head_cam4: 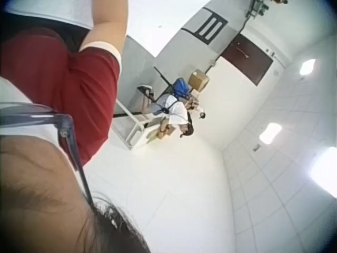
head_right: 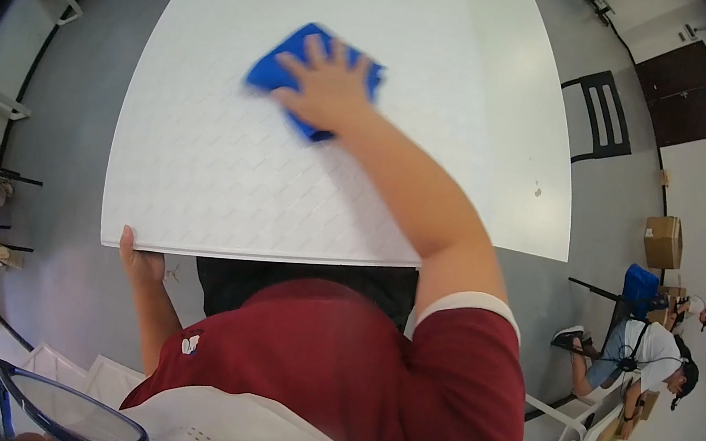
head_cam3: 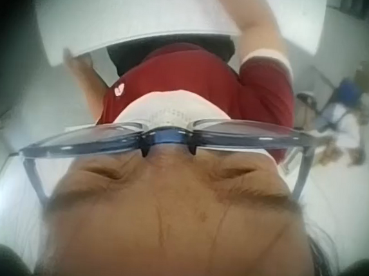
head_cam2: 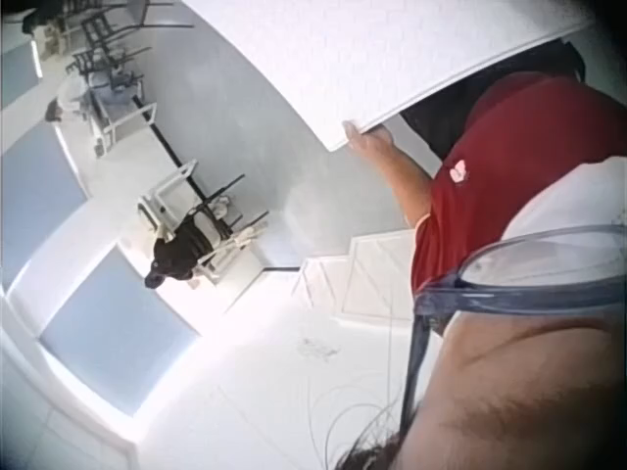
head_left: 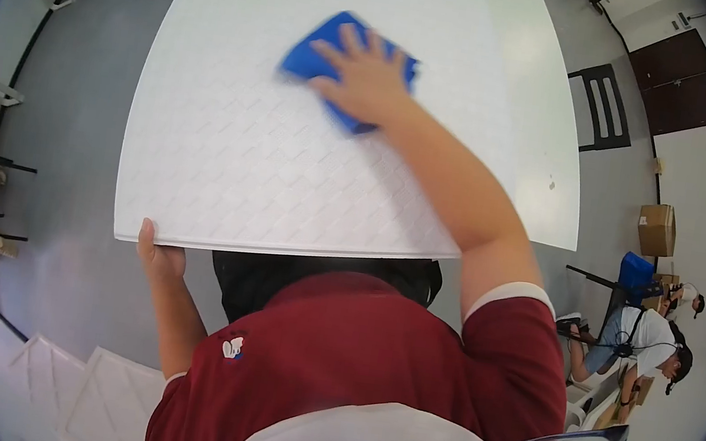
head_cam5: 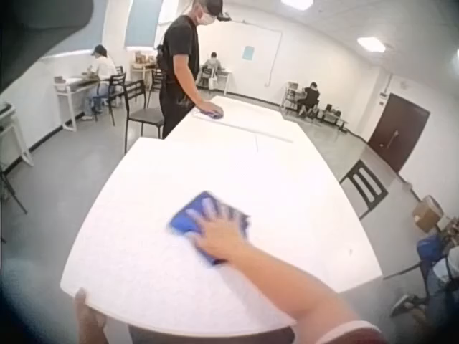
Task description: Wiping down a large white rectangular surface or board with a blue cloth.
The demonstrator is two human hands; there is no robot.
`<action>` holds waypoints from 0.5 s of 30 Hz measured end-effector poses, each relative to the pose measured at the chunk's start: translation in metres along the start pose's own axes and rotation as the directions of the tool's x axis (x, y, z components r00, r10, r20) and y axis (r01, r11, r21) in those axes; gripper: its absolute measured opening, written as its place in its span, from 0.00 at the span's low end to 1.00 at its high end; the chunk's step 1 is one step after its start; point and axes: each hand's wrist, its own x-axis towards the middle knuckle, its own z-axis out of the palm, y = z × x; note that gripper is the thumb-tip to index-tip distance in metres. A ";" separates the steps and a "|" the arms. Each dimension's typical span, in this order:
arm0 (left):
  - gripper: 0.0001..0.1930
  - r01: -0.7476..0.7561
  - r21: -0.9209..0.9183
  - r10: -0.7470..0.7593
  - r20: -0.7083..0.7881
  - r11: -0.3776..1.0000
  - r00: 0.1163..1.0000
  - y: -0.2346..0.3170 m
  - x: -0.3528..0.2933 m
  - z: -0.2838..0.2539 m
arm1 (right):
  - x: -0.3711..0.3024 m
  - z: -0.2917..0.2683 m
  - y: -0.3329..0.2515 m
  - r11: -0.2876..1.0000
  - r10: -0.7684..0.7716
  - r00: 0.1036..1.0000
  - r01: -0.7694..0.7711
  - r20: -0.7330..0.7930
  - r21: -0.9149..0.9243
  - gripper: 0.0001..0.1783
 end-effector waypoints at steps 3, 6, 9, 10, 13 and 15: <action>0.30 0.006 -0.074 -0.008 -0.023 0.997 1.000 -0.008 -0.002 0.006 | -0.016 -0.003 0.082 0.967 0.249 0.968 -0.251 -0.035 -0.053 0.35; 0.29 0.003 -0.061 -0.004 -0.006 0.998 1.000 -0.008 0.002 0.010 | -0.033 -0.012 0.146 0.884 0.461 0.887 -0.462 -0.034 -0.065 0.34; 0.29 0.012 -0.083 -0.010 0.023 0.996 1.000 -0.002 0.000 0.010 | -0.046 -0.010 0.185 0.819 0.573 0.819 -0.574 -0.029 0.002 0.32; 0.29 0.013 -0.074 -0.012 0.012 0.997 1.000 -0.001 -0.001 0.009 | -0.045 -0.007 0.192 0.778 0.626 0.779 -0.624 -0.017 0.065 0.31; 0.30 0.027 -0.090 -0.026 0.019 0.996 0.999 -0.002 0.000 -0.002 | -0.033 0.004 0.189 0.774 0.633 0.771 -0.627 -0.069 0.088 0.29; 0.30 0.038 -0.115 -0.035 0.035 0.993 0.999 -0.001 0.001 -0.005 | -0.026 0.001 0.179 0.766 0.640 0.766 -0.630 -0.057 0.129 0.29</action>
